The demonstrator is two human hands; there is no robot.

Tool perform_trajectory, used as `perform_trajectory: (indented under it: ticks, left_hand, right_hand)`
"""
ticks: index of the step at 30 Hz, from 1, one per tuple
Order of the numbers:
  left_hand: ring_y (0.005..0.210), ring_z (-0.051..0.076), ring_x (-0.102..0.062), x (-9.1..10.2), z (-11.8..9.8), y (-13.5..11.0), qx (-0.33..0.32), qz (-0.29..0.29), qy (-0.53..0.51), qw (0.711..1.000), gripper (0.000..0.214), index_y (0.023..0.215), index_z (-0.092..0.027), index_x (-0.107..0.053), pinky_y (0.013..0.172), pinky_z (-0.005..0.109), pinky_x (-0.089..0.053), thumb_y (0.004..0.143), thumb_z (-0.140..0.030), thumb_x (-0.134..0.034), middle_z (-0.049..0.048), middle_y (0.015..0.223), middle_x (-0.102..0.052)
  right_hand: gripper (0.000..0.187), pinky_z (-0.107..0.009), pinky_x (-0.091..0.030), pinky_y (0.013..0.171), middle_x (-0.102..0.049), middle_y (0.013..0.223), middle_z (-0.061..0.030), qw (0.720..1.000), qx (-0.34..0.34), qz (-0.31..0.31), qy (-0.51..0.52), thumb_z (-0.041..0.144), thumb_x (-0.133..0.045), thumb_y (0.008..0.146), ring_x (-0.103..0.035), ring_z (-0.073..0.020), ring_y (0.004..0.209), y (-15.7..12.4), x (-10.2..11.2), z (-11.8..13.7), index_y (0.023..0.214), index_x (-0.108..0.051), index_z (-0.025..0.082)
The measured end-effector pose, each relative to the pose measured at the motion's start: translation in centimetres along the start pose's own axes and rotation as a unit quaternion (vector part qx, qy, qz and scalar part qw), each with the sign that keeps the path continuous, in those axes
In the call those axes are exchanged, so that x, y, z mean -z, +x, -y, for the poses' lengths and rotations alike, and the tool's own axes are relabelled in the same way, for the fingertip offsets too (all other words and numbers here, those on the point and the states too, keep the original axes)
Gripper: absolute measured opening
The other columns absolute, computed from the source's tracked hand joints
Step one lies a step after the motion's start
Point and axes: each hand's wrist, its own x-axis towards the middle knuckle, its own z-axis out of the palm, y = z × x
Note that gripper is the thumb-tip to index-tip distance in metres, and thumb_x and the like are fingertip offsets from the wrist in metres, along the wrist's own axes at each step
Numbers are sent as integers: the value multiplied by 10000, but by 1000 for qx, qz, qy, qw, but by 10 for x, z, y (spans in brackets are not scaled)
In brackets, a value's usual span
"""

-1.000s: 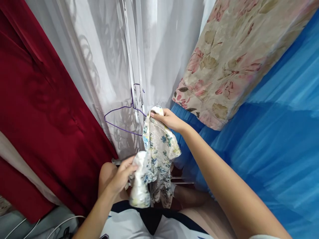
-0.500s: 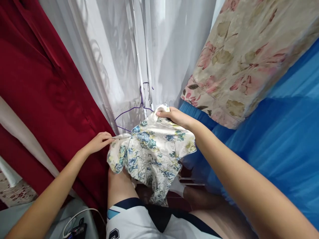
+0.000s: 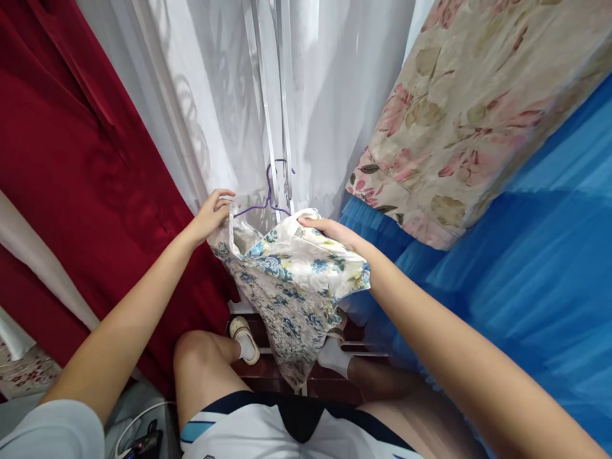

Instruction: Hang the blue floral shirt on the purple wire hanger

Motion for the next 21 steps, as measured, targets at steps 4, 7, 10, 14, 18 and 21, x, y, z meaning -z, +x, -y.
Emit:
perform_trajectory:
  ticks: [4, 7, 10, 14, 18, 21]
  left_hand:
    - [795, 157, -571, -11, -2, -3, 53, -60, 78, 994, 315, 1085, -162, -546, 783, 276, -423, 790, -189, -654, 51, 947, -618]
    - [794, 160, -541, -4, -1, -18, 5, -65, 128, 990, 66, 852, -154, -579, 782, 262, -395, 871, -208, -545, 35, 834, -600]
    - [722, 145, -494, 1, -15, -40, -55, 21, 118, 991, 274, 775, -160, -571, 700, 240, -370, 949, -323, -437, 2, 737, -543]
    - [690, 124, -450, -2, -48, -55, -104, 92, 195, 971, 261, 810, -164, -582, 652, 226, -326, 908, -400, -529, -35, 707, -499]
    - [640, 112, -413, -13, -64, -39, -115, 35, 230, 966, 274, 724, -156, -555, 609, 228, -295, 889, -375, -544, -43, 637, -442]
    - [592, 101, -371, -21, -52, -24, -102, -46, 217, 970, 347, 619, -155, -505, 569, 232, -263, 855, -391, -599, -46, 578, -370]
  right_hand:
    - [249, -398, -579, 689, -752, 809, -83, 987, -133, 68, 60, 431, -736, 773, -717, -275, 754, -3, 23, -17, 840, -719, 193]
    - [396, -427, -574, 716, -752, 842, -106, 985, -129, 29, 110, 571, -643, 817, -720, -302, 805, -22, 44, -34, 880, -722, 188]
    - [462, -410, -569, 732, -754, 881, -97, 987, -53, -82, 131, 625, -599, 834, -714, -304, 869, -56, 53, -53, 953, -717, 194]
    - [345, -353, -552, 755, -747, 916, -72, 971, 75, -204, 99, 491, -698, 821, -699, -263, 902, -77, 49, -48, 997, -693, 195]
    - [256, -316, -523, 809, -735, 959, -80, 960, 157, -200, 113, 402, -676, 860, -675, -215, 936, -50, 38, -5, 988, -682, 181]
    - [243, -310, -523, 795, -720, 941, -57, 966, 196, -145, 81, 415, -617, 908, -666, -193, 889, -44, 15, 18, 983, -680, 193]
